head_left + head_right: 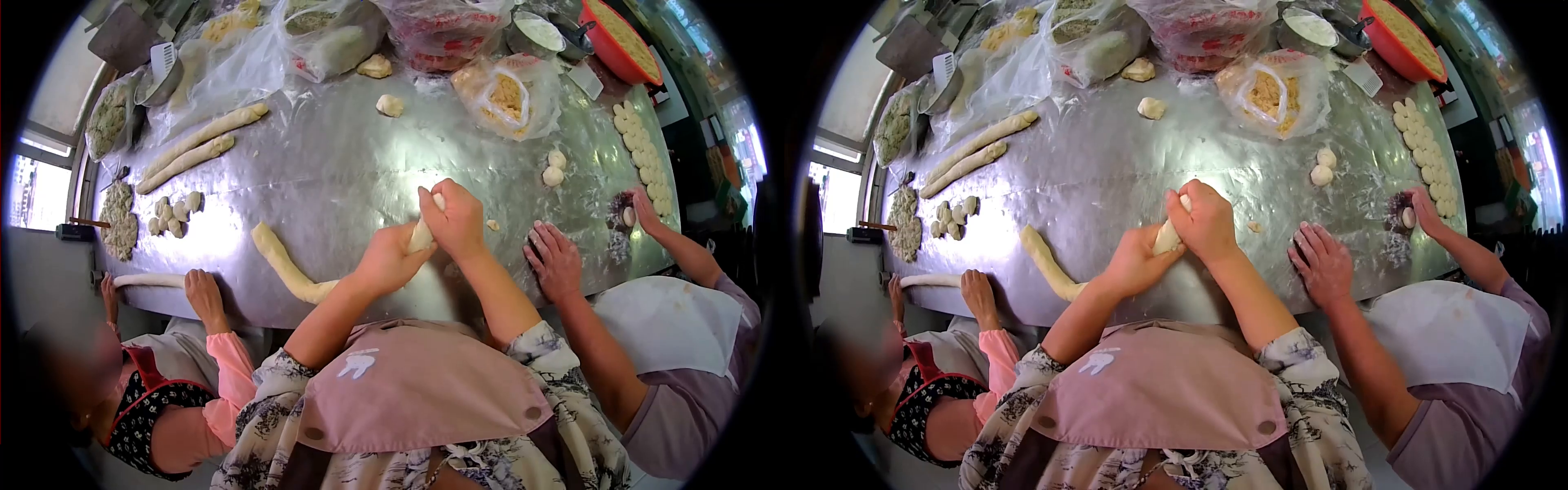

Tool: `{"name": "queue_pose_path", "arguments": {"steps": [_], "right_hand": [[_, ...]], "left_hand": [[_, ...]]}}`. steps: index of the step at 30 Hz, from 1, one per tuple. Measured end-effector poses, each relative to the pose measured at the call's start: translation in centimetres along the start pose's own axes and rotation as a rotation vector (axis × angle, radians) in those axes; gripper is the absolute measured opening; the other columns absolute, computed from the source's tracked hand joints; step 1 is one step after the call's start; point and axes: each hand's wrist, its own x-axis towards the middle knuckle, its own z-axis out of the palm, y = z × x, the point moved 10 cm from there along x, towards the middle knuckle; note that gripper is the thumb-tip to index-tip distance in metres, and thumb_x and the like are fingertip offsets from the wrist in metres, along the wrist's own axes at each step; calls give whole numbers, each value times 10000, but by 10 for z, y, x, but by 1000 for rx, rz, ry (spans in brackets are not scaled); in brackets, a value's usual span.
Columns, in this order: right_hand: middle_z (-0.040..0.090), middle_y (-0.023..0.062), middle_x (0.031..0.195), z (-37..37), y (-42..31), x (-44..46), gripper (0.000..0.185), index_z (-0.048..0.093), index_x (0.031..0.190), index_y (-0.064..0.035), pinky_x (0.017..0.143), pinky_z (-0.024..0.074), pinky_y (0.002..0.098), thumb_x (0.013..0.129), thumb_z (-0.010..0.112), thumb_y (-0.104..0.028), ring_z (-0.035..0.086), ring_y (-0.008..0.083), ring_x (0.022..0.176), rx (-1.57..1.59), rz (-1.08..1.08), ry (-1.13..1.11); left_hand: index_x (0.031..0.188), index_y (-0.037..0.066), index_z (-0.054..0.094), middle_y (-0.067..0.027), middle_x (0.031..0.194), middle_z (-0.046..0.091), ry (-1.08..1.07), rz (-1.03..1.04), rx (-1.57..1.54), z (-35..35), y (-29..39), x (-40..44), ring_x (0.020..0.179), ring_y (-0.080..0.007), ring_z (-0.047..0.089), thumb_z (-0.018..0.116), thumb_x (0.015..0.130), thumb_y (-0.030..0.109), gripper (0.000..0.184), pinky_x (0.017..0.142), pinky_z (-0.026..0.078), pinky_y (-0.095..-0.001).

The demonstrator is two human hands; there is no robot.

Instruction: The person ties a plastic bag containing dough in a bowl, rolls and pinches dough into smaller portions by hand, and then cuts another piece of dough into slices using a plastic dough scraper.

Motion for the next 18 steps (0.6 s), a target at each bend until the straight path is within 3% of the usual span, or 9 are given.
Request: {"name": "queue_pose_path", "arguments": {"steps": [3,6,8,9,10,11,13,15,18], "right_hand": [[628,153,783,6,32,23,268,595,849,-31,628,495,437,850,716,-270,609,350,692,-156,62,6],[648,205,920,24,61,43,449,605,1051,-23,772,493,418,919,620,-452,625,330,841,44,254,-105],[650,229,1011,49,75,50,568,587,1188,-25,853,483,396,955,535,-541,631,319,913,487,463,-93],[629,246,1172,48,56,52,668,500,1349,-30,975,437,374,995,403,-588,619,319,1082,489,530,-254],[627,245,1192,44,48,53,659,498,1351,-26,982,436,376,1002,395,-575,611,324,1114,443,477,-262],[624,244,1212,41,41,51,649,496,1353,-23,989,436,378,1009,387,-562,604,330,1146,396,421,-271],[626,238,1240,34,19,36,600,489,1372,-35,998,444,394,1030,362,-512,595,340,1196,311,342,-399],[635,216,1223,42,4,3,492,525,1355,-70,981,472,376,1001,514,-412,623,332,1144,280,298,-560],[633,172,1060,40,-35,-23,339,601,1158,-49,795,517,386,929,652,-294,640,347,902,224,47,-524]], "left_hand": [[975,44,675,-82,821,668,-152,282,-127,17,30,-15,742,-161,603,688,875,107,119,710,508,-328],[938,19,673,-46,819,646,-60,171,-60,7,27,-11,768,-108,580,716,867,94,111,712,491,-294],[1164,64,601,-75,845,651,19,93,44,-2,12,-4,778,-172,613,755,822,118,379,737,506,-328],[1238,77,555,-96,856,655,58,46,75,-9,19,-4,790,-205,634,763,807,122,480,746,513,-346],[1312,89,509,-118,867,659,105,1,105,-18,21,-5,803,-237,655,771,793,126,582,756,520,-363],[1516,88,252,-121,1065,631,90,36,138,-19,14,-2,923,-237,626,816,756,145,948,840,510,-357],[1545,85,129,-164,1238,537,243,163,203,-32,8,1,1055,-266,588,818,748,127,1054,883,505,-362],[1557,106,-71,-211,1452,339,276,210,213,-37,6,3,1243,-316,487,805,735,70,1202,991,464,-384],[1552,104,-92,-202,1473,332,294,255,73,-35,-2,6,1267,-308,478,774,748,44,1184,1009,452,-375]]}}
